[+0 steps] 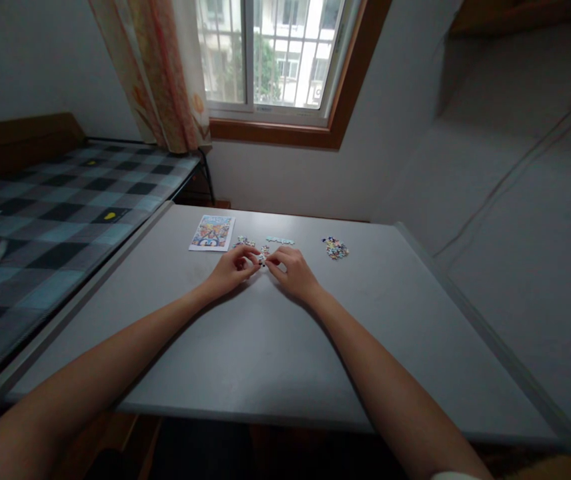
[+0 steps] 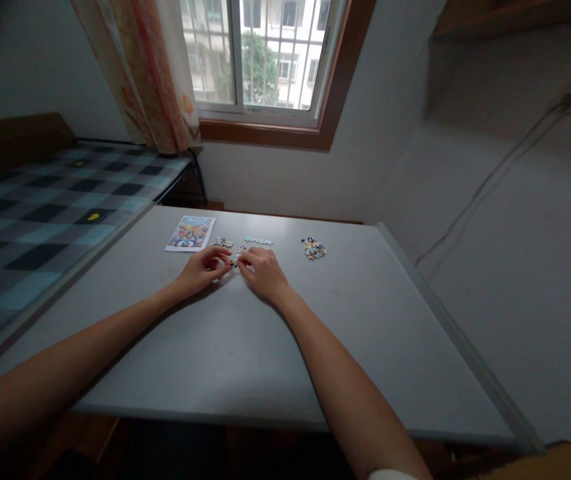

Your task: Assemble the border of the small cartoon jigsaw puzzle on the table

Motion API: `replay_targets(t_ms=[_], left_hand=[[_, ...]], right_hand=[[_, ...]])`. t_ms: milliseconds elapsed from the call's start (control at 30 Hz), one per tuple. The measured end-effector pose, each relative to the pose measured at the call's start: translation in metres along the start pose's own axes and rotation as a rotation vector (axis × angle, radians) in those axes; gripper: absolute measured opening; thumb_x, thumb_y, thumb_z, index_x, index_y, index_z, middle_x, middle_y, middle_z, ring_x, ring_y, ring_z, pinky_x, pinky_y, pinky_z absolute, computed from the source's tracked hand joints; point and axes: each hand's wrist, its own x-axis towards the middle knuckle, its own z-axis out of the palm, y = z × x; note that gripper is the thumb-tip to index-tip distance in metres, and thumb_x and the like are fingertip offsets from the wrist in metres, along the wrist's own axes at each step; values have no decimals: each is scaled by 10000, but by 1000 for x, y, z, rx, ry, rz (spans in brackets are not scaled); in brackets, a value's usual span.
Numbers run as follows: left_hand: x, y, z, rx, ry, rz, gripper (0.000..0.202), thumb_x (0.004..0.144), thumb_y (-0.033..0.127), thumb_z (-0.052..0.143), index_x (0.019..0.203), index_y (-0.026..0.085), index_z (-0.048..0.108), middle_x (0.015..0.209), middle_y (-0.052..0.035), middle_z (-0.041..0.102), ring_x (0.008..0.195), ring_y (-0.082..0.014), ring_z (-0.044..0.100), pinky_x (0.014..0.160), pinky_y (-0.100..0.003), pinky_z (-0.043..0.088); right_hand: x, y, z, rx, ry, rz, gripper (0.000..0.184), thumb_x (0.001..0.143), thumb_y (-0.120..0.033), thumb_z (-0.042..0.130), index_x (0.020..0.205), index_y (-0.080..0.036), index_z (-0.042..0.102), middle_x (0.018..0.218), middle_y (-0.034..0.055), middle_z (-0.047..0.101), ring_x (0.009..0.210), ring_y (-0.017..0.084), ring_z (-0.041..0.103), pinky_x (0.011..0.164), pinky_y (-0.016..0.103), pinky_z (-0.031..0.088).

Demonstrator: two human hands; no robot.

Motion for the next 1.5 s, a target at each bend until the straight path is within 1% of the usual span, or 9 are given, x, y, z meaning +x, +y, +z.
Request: replay_targets(t_ms=[133,300,433,633,867,967,1167,1333,1500], left_hand=[[0,1,1,36,0,6,303,767,331,686,993,144,609,810,-21,637,541,-60,514,497,-188,412],[-1,3,2,112,1,14,259,788,325,665,971,145,632,833,-29,659,549,-64,534,486,-182,406],[-1,1,2,149,4,12,257,799,333,650,972,142,654,825,-32,673,552,-70,547,490,-182,415],[-2,6,0,151,-32,32,288,822,322,617,1058,166,668,863,-33,683,548,-70,576,502,-184,440],[-2,-3,0,210,2,10,234,795,309,657,974,159,672,834,-26,691,577,-93,596,544,-207,452],[-1,-7,-1,334,30,47,197,777,298,689,927,171,679,792,-17,689,647,-120,598,622,-236,461],[0,1,-3,686,-46,120,170,759,350,720,805,188,700,785,-32,653,765,-182,575,749,-311,430],[-3,3,-1,745,-22,111,160,764,294,662,882,205,726,885,-46,656,875,-213,580,827,-343,418],[-3,0,-1,733,-24,91,140,794,271,624,849,214,738,874,-37,659,898,-207,581,847,-343,414]], right_hand=[[1,3,0,95,0,17,144,905,-234,554,836,-175,666,818,37,649,801,154,571,804,309,414],[2,4,-1,211,60,62,141,889,-218,553,815,-170,663,768,27,636,741,141,569,745,280,440],[1,5,-1,229,52,106,140,884,-234,553,824,-178,667,773,24,642,747,146,582,754,292,455],[1,4,0,204,9,77,149,891,-234,547,811,-169,654,769,26,636,741,143,580,738,288,454],[2,8,-7,212,4,108,137,883,-216,561,904,-169,688,845,42,680,768,137,607,766,287,471],[2,15,-18,96,-48,139,135,857,-201,602,942,-177,704,874,48,694,764,141,614,765,298,467],[0,20,-32,-65,-218,117,76,791,-263,710,809,-196,741,818,47,691,765,163,603,756,315,442],[0,19,-30,-180,-292,147,74,784,-266,714,814,-211,754,815,47,695,798,181,589,779,326,409],[1,18,-28,-186,-345,170,85,803,-228,690,850,-196,752,832,51,692,810,167,582,767,287,397]])
